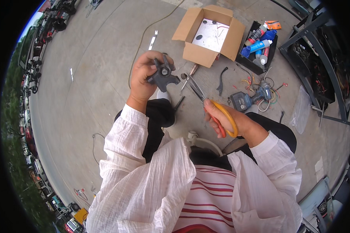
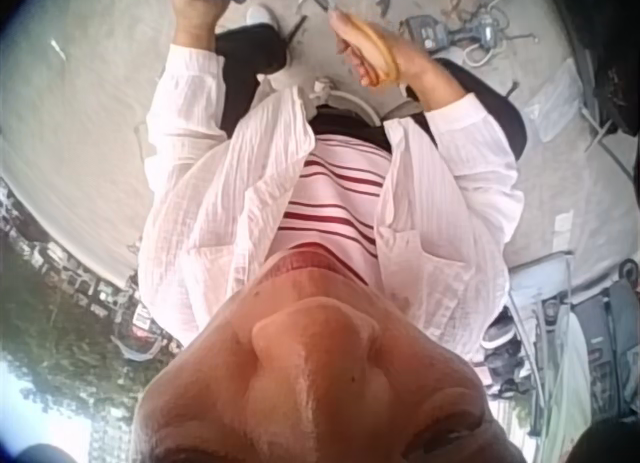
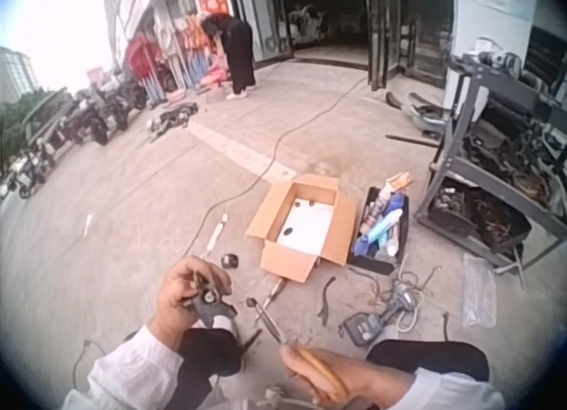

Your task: The person sits on the floor and uses pliers, scissors, and a screwdriver to disassemble and manipulate a small mechanical part. They remove a spring and other components, placing them on the floor, and continue to adjust the part with various tools.

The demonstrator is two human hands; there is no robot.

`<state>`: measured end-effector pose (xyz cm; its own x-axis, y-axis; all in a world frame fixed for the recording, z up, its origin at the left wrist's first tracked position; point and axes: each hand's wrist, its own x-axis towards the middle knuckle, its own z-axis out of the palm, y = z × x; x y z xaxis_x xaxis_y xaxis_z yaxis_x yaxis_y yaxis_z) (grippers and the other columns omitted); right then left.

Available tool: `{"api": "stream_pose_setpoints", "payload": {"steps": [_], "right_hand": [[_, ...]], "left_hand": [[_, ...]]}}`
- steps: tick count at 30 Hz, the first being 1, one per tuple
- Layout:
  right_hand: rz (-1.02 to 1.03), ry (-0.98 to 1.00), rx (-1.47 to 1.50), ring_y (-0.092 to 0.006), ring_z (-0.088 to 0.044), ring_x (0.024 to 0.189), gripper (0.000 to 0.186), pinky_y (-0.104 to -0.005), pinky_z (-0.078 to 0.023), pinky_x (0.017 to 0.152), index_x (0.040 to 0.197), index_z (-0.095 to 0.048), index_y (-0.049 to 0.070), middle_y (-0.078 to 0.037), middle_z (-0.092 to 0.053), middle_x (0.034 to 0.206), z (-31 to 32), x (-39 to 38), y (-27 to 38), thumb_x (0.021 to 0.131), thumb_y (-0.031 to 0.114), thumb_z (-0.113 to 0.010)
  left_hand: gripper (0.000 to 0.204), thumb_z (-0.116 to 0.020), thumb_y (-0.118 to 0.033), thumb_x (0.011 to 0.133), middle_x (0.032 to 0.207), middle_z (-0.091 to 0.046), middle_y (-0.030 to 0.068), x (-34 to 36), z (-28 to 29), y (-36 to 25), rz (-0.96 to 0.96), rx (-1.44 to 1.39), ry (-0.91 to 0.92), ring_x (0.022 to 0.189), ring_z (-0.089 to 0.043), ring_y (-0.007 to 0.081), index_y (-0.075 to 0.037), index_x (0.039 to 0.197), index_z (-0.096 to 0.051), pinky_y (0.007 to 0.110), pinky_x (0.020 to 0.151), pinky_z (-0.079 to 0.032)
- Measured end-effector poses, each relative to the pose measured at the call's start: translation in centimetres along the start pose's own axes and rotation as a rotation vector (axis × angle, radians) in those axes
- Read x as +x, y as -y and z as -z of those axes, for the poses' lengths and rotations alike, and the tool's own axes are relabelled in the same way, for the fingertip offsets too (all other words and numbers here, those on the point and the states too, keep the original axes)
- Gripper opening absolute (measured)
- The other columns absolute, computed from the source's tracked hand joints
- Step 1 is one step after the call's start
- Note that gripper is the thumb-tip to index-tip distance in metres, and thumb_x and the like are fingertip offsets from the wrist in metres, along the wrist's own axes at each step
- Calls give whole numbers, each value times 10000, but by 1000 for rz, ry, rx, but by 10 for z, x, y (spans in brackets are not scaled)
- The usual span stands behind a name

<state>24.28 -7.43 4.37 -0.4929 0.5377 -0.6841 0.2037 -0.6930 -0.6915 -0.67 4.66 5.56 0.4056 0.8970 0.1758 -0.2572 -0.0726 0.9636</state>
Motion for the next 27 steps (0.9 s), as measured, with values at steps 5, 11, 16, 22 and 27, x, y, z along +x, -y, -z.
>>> {"api": "stream_pose_setpoints", "payload": {"steps": [5,11,16,22,27], "right_hand": [[-19,57,-68,-103,-446,415,784,-247,-441,452,875,-513,13,-8,-442,562,-2,0,-4,924,758,-274],[60,50,-81,-104,-436,395,741,-251,-385,409,839,-506,13,-16,-403,470,-4,4,-8,956,711,-285],[80,91,-27,-122,-442,400,727,-252,-397,419,850,-501,25,-15,-415,497,-4,3,-8,952,715,-296],[-2,149,51,-137,-510,493,762,-265,-446,476,906,-515,42,-24,-485,621,-4,3,-11,924,760,-262],[35,213,138,-144,-542,563,803,-272,-482,542,917,-521,53,-22,-501,643,-2,4,-13,900,795,-214]], "left_hand": [[291,-467,-183,764,905,-633,215,1,0,0,-14,-48,34,854,-616,279,5,963,-564,370,796,-497],[301,-472,-228,769,893,-632,223,0,2,4,-12,-104,21,849,-611,284,2,942,-564,367,798,-485],[321,-464,-274,790,871,-631,236,2,3,3,23,-99,14,876,-589,318,-23,973,-547,423,806,-470],[361,-453,-316,842,882,-641,207,2,-4,0,120,-127,-42,859,-597,286,-2,987,-555,372,780,-479],[558,-433,-454,943,920,-672,155,6,-6,6,395,-121,-298,816,-624,230,61,1042,-624,337,722,-494]]}}
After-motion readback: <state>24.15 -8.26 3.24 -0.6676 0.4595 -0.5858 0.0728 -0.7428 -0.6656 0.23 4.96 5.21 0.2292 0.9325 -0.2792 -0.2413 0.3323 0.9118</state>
